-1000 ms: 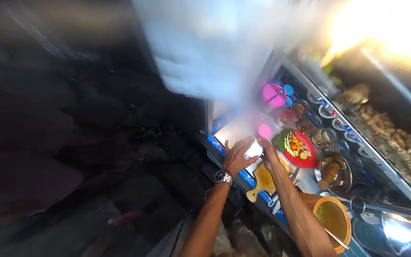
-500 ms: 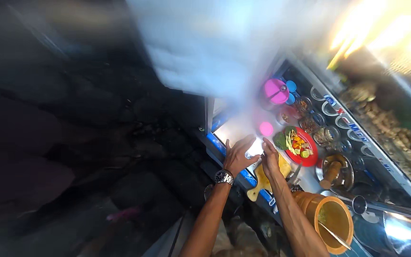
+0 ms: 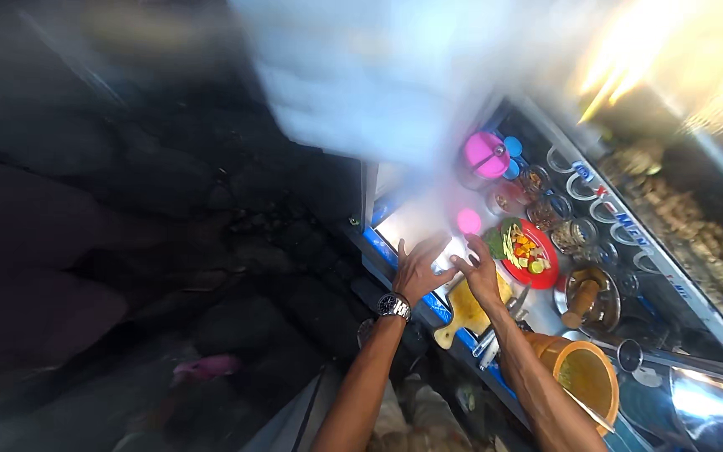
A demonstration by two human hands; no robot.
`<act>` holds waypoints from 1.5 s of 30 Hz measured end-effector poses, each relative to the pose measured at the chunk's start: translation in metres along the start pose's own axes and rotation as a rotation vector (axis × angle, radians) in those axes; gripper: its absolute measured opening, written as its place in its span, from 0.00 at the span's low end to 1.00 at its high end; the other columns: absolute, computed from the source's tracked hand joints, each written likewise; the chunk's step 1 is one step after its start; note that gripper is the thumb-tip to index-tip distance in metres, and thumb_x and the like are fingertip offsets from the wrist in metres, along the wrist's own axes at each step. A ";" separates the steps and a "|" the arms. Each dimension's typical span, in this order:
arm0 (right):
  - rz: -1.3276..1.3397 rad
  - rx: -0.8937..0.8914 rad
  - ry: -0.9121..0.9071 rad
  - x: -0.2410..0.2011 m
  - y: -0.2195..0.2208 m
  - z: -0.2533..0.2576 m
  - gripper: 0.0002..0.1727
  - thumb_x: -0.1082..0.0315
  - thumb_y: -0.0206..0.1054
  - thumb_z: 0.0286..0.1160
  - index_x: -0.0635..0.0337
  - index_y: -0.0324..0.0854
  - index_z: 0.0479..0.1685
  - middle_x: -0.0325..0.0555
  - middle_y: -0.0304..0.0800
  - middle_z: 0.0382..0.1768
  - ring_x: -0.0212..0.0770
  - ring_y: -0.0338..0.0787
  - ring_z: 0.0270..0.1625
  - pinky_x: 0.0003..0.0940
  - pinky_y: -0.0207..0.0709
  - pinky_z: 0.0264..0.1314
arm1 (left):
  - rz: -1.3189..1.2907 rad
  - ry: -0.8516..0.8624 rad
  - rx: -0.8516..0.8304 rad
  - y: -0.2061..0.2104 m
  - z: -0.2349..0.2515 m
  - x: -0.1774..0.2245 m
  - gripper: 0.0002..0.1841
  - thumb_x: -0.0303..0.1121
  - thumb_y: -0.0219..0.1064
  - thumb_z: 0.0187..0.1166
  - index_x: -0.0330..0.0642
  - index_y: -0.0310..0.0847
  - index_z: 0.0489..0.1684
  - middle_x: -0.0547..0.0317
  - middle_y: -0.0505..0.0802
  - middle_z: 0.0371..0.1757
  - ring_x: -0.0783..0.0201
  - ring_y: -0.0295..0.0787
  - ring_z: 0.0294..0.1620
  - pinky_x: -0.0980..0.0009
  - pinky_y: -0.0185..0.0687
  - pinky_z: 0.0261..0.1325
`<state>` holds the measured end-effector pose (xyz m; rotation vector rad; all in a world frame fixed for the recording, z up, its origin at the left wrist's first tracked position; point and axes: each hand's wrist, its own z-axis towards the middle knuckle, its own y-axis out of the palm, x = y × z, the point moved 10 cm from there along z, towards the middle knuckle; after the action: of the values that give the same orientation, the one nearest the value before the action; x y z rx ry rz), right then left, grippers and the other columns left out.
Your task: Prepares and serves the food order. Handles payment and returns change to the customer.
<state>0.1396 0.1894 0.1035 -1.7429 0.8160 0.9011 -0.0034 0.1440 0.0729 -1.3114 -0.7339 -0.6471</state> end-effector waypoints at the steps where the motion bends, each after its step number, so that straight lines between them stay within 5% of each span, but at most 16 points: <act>1: -0.139 -0.065 -0.056 -0.014 0.006 0.000 0.39 0.63 0.80 0.69 0.59 0.72 0.83 0.51 0.65 0.88 0.46 0.66 0.88 0.49 0.67 0.86 | -0.006 0.002 -0.002 0.000 0.000 0.000 0.37 0.59 0.73 0.68 0.64 0.75 0.82 0.75 0.78 0.83 0.66 0.72 0.85 0.26 0.37 0.87; 8: -0.600 -0.252 -0.168 -0.050 0.025 0.004 0.41 0.59 0.82 0.68 0.59 0.71 0.85 0.52 0.75 0.82 0.52 0.77 0.82 0.56 0.70 0.82 | -0.049 -0.048 0.007 0.006 0.000 -0.007 0.52 0.56 0.79 0.60 0.55 0.60 0.92 0.62 0.84 0.79 0.59 0.76 0.82 0.30 0.34 0.89; 13: -0.738 -0.279 -0.198 -0.053 0.030 0.007 0.39 0.55 0.81 0.69 0.54 0.75 0.83 0.51 0.76 0.81 0.54 0.83 0.75 0.60 0.78 0.73 | -0.207 -0.039 0.008 0.009 0.000 -0.009 0.56 0.51 0.82 0.60 0.52 0.52 0.95 0.66 0.80 0.82 0.64 0.72 0.84 0.47 0.50 0.91; 17: -0.808 -0.276 -0.174 -0.054 0.034 0.006 0.38 0.55 0.81 0.68 0.53 0.76 0.82 0.52 0.77 0.81 0.56 0.85 0.72 0.60 0.80 0.69 | -0.322 -0.095 -0.008 0.014 -0.003 -0.012 0.57 0.47 0.82 0.62 0.52 0.47 0.96 0.65 0.75 0.86 0.62 0.71 0.85 0.57 0.69 0.84; 24: -0.876 -0.300 -0.130 -0.047 0.038 0.005 0.37 0.52 0.76 0.73 0.49 0.74 0.84 0.49 0.72 0.84 0.56 0.85 0.72 0.63 0.80 0.66 | -0.450 -0.122 0.024 0.020 -0.006 -0.020 0.67 0.49 0.88 0.51 0.50 0.42 0.96 0.62 0.72 0.88 0.66 0.67 0.87 0.61 0.68 0.86; 28: -0.886 -0.333 -0.116 -0.043 0.042 0.004 0.40 0.52 0.73 0.75 0.51 0.66 0.88 0.49 0.65 0.88 0.55 0.82 0.76 0.58 0.79 0.70 | -0.457 -0.220 0.012 0.038 -0.007 -0.032 0.60 0.49 0.89 0.51 0.42 0.56 0.90 0.48 0.79 0.82 0.56 0.75 0.82 0.57 0.71 0.83; 31: -0.823 -0.367 -0.194 -0.037 0.048 0.005 0.41 0.55 0.67 0.79 0.58 0.57 0.91 0.50 0.57 0.92 0.50 0.63 0.91 0.49 0.61 0.90 | -0.446 -0.286 0.005 0.043 -0.002 -0.033 0.46 0.38 0.82 0.61 0.33 0.65 0.83 0.37 0.85 0.73 0.48 0.81 0.76 0.52 0.72 0.81; 38: -0.743 -0.257 -0.470 -0.018 0.050 -0.003 0.39 0.52 0.54 0.85 0.63 0.55 0.93 0.52 0.56 0.93 0.50 0.51 0.96 0.50 0.46 0.97 | -0.483 -0.295 0.043 0.048 -0.001 -0.032 0.42 0.32 0.79 0.62 0.27 0.65 0.81 0.34 0.84 0.72 0.46 0.79 0.77 0.54 0.69 0.83; 42: -0.868 -0.284 -0.507 -0.031 0.052 0.002 0.39 0.48 0.57 0.80 0.61 0.65 0.88 0.54 0.66 0.88 0.51 0.62 0.91 0.53 0.53 0.93 | -0.504 -0.220 0.110 0.044 -0.003 -0.032 0.43 0.30 0.79 0.58 0.21 0.65 0.79 0.29 0.84 0.71 0.43 0.80 0.76 0.54 0.69 0.83; 45: -0.888 -0.406 -0.630 -0.036 0.061 0.007 0.35 0.48 0.55 0.80 0.63 0.72 0.80 0.53 0.65 0.88 0.49 0.59 0.93 0.53 0.49 0.95 | -0.499 -0.201 0.119 0.044 -0.005 -0.031 0.44 0.33 0.80 0.58 0.19 0.66 0.78 0.28 0.84 0.70 0.43 0.80 0.76 0.56 0.68 0.83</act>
<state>0.0688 0.1818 0.1058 -1.7294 -0.5641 0.9167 0.0118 0.1460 0.0214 -1.0963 -1.2668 -0.8596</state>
